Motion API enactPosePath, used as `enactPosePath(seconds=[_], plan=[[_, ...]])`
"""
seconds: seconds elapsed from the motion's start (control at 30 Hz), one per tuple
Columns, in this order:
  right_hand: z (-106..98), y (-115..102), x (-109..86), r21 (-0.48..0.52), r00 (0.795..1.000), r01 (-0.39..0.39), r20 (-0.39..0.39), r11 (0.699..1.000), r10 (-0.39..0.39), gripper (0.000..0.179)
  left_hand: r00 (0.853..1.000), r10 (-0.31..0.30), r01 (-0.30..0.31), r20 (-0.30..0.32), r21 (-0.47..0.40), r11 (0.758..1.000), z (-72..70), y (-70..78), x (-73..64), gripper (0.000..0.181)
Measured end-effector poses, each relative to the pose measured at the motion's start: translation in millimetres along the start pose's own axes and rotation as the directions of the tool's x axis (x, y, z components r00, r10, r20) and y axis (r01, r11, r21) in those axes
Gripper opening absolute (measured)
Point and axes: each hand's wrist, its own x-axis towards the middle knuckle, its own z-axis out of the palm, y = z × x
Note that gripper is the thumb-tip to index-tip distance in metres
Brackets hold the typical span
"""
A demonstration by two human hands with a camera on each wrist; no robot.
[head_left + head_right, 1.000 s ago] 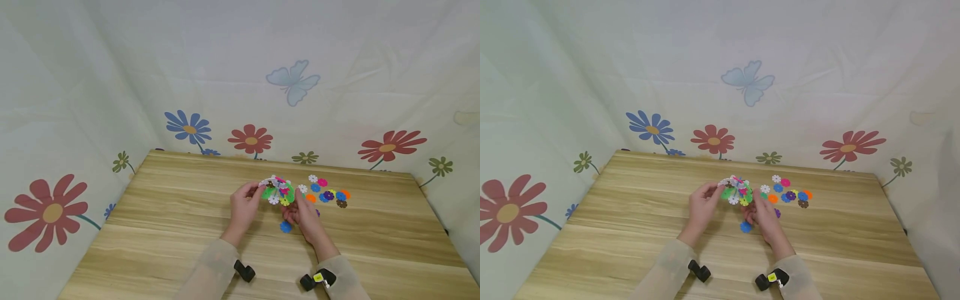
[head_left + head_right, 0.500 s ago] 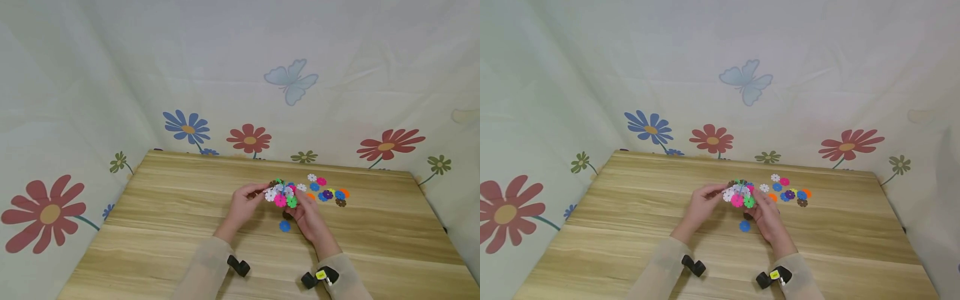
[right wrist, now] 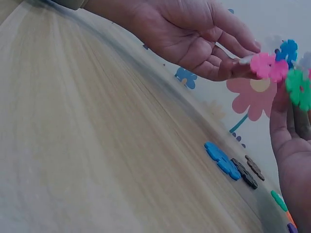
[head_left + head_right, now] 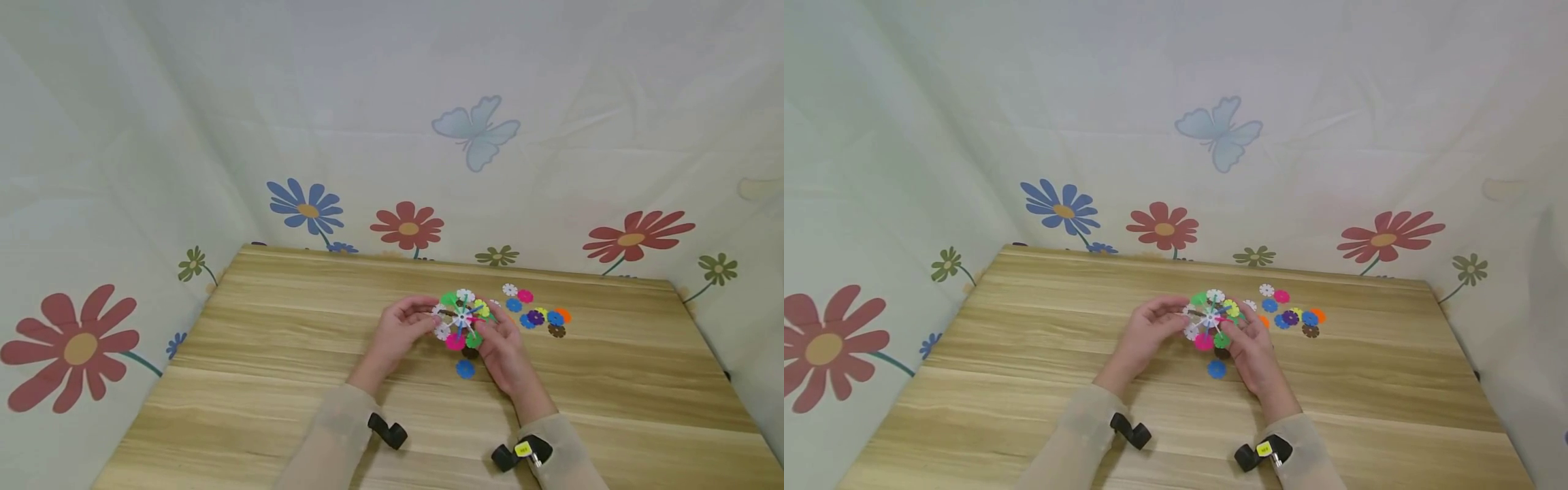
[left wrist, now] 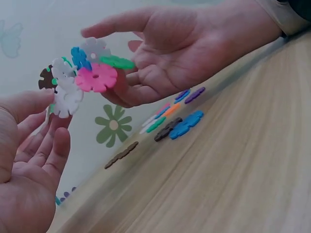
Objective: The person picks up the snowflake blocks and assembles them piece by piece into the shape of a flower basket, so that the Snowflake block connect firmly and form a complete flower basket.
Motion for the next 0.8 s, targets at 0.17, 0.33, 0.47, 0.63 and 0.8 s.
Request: enactPosePath(seconds=[0.17,0.33,0.47,0.63,0.8], plan=[[0,1,0.0,-0.061,0.998,-0.030,-0.055,0.998,0.027,0.031,0.999,0.034,-0.034,0.006,0.056,0.998,2.7,-6.2,0.7,0.035],[-1,2,0.7,-0.114,0.997,-0.038,-0.065,0.993,0.031,0.029,0.999,0.038,-0.038,0.002,0.124,0.992,4.4,-5.1,0.0,0.034],[-1,1,0.6,-0.142,0.997,-0.039,-0.077,0.989,0.029,0.032,0.999,0.039,-0.039,0.009,0.140,0.989,6.4,-2.1,-0.4,0.032],[-6,-6,0.2,-0.129,0.996,0.004,-0.085,0.992,-0.015,0.035,1.000,0.003,-0.008,0.023,0.206,0.978,9.2,-1.9,-1.4,0.033],[-20,-17,1.0,-0.075,0.988,0.059,-0.137,0.995,-0.069,0.033,0.992,-0.077,0.015,0.104,0.497,0.868,15.7,-6.9,-4.6,0.033]])
